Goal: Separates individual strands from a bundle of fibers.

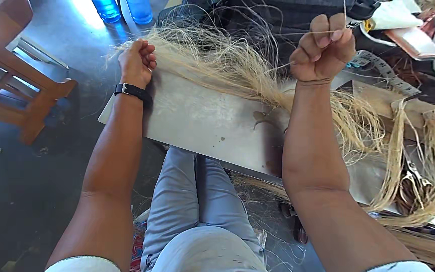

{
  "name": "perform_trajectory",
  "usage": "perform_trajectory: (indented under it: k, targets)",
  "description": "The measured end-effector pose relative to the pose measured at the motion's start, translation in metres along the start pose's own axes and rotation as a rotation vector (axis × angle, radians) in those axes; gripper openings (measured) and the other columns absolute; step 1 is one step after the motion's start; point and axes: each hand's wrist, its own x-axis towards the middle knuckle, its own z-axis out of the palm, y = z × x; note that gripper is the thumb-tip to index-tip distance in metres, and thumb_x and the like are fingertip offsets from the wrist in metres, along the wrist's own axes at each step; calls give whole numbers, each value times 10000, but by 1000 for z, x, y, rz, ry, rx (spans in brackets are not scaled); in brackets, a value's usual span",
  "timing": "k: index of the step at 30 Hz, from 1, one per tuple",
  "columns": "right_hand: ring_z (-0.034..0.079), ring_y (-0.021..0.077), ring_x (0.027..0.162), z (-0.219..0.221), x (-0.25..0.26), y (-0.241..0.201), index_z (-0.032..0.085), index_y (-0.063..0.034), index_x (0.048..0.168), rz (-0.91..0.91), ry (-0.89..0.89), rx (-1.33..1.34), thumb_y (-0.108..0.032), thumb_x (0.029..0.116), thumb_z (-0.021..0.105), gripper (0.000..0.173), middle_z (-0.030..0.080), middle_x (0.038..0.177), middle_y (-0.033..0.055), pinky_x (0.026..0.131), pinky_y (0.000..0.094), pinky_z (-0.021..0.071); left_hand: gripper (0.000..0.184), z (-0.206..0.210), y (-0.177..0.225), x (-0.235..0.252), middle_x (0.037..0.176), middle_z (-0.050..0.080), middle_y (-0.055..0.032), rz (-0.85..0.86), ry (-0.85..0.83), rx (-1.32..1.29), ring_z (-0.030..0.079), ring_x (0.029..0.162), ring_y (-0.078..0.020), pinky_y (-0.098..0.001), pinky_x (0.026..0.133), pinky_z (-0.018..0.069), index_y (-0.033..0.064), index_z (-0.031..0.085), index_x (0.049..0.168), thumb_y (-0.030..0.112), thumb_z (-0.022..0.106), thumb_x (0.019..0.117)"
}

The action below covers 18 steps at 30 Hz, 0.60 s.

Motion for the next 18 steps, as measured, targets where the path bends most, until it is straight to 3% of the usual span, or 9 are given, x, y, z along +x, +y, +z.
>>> perform_trajectory:
  k: [4,9,14,18]
  targets:
    - [581,67,578,0,4,-13,640,-102,864,-102,171,-26,-159,967,605,123,674,895,24,497,193,502,176,2,-1,0,769,686,-23,-3,-1,40,613,558,-90,-225,497,513,86,600,1003,205,488,1069]
    - [535,70,512,-8,2,-32,607,-64,872,-240,272,-101,-156,1046,407,281,654,792,37,471,205,481,175,1,-1,0,769,682,-26,0,-6,41,616,563,-94,-226,496,511,92,589,1016,210,474,1074]
    - [560,104,515,-14,-5,-42,601,-36,889,-327,332,-62,-180,1076,335,355,667,804,77,466,229,502,168,2,0,-1,780,688,-22,-1,19,24,620,570,-89,-221,498,511,94,597,1012,209,486,1067]
    - [518,100,487,-14,-9,-49,551,-27,873,-423,403,-4,-211,1100,229,435,632,775,80,441,221,471,177,1,0,-1,799,691,-27,11,36,15,616,568,-88,-220,507,512,87,594,1049,203,463,1073]
